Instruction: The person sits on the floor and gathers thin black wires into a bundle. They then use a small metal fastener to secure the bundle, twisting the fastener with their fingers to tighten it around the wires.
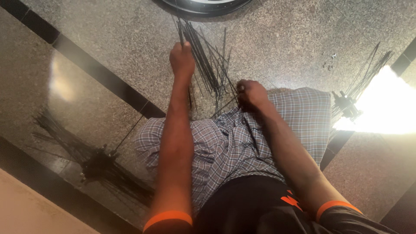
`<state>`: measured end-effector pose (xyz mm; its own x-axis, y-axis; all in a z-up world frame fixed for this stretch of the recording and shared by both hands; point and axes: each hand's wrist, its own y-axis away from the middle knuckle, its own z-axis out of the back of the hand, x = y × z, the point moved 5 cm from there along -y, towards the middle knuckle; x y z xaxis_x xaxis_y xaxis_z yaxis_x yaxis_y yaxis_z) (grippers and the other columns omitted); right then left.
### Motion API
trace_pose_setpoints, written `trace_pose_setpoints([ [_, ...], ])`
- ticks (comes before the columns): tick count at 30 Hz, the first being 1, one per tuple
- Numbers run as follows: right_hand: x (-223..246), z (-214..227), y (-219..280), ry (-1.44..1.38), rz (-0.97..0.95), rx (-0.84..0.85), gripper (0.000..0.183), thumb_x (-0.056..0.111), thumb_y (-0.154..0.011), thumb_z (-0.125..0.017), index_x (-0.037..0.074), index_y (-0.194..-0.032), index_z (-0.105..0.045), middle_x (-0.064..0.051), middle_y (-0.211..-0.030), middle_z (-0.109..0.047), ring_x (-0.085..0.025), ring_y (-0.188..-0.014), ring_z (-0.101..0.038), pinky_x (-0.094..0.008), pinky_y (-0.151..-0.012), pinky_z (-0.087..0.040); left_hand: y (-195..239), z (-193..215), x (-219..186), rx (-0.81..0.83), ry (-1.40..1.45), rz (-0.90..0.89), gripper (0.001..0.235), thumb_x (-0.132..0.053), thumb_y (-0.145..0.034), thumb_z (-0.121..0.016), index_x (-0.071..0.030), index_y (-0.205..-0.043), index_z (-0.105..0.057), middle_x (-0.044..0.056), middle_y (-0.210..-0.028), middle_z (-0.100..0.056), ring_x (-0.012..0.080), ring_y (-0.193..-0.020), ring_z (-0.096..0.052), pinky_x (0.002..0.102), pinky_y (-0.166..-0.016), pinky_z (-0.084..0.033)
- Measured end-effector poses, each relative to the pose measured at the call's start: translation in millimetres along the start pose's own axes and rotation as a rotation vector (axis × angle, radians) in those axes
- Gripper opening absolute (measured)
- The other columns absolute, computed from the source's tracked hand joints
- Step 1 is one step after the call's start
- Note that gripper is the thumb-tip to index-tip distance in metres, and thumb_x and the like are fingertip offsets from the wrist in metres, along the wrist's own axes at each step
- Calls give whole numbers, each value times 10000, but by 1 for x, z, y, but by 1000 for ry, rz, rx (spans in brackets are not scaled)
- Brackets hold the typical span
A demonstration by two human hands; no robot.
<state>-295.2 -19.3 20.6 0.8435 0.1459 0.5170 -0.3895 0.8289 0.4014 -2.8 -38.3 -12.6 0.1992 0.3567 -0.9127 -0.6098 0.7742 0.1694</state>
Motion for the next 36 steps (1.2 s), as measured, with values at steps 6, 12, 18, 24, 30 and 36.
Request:
trace_pose_setpoints([
  [6,-11,-21,-14,32,210,-143,121,167,-934,-627,98,-871,-704,-204,-906,-650,-441,-856,-635,-522,-754,-531,0,-2,2,-15,-63,-10,345,-314,-975,-559,14,-921,-653,225,-861,-674,409,-821,-652,520,-766,-476],
  [12,-29,-40,-40,72,234,-330,125,139,-957,-597,66,-883,-667,-220,-909,-626,-441,-835,-630,-538,-764,-530,-3,-7,13,-25,-135,-22,335,-315,-966,-560,-3,-975,-682,249,-926,-704,461,-900,-666,549,-809,-494],
  [18,-24,-53,-87,91,169,-574,112,117,-931,-620,35,-865,-659,-239,-909,-640,-460,-848,-626,-562,-753,-515,-5,-17,46,16,-313,23,340,-313,-984,-571,1,-1000,-701,282,-1007,-708,494,-986,-661,564,-864,-508],
  [24,-6,-27,-128,-167,-65,-693,187,107,-837,-650,27,-1006,-663,-228,-876,-703,-425,-849,-673,-534,-774,-524,-4,-23,80,1,-340,145,316,-252,-959,-591,41,-1039,-679,325,-1053,-694,513,-1029,-654,555,-894,-520],
  [30,25,-5,-159,-515,58,-558,452,120,-869,-615,37,-1312,-568,-171,-1047,-710,-308,-934,-724,-429,-844,-607,-4,-22,83,-52,-254,173,305,-230,-978,-577,49,-1066,-662,327,-1057,-697,523,-1039,-652,556,-915,-511],
  [36,28,-35,-128,-128,-207,-358,630,348,-979,-701,-5,-1444,-466,-240,-1301,-596,-378,-1255,-542,-543,-1060,-464,-3,-14,65,-72,-243,243,309,-246,-981,-560,22,-1095,-665,313,-1101,-692,514,-1064,-640,556,-924,-498],
])
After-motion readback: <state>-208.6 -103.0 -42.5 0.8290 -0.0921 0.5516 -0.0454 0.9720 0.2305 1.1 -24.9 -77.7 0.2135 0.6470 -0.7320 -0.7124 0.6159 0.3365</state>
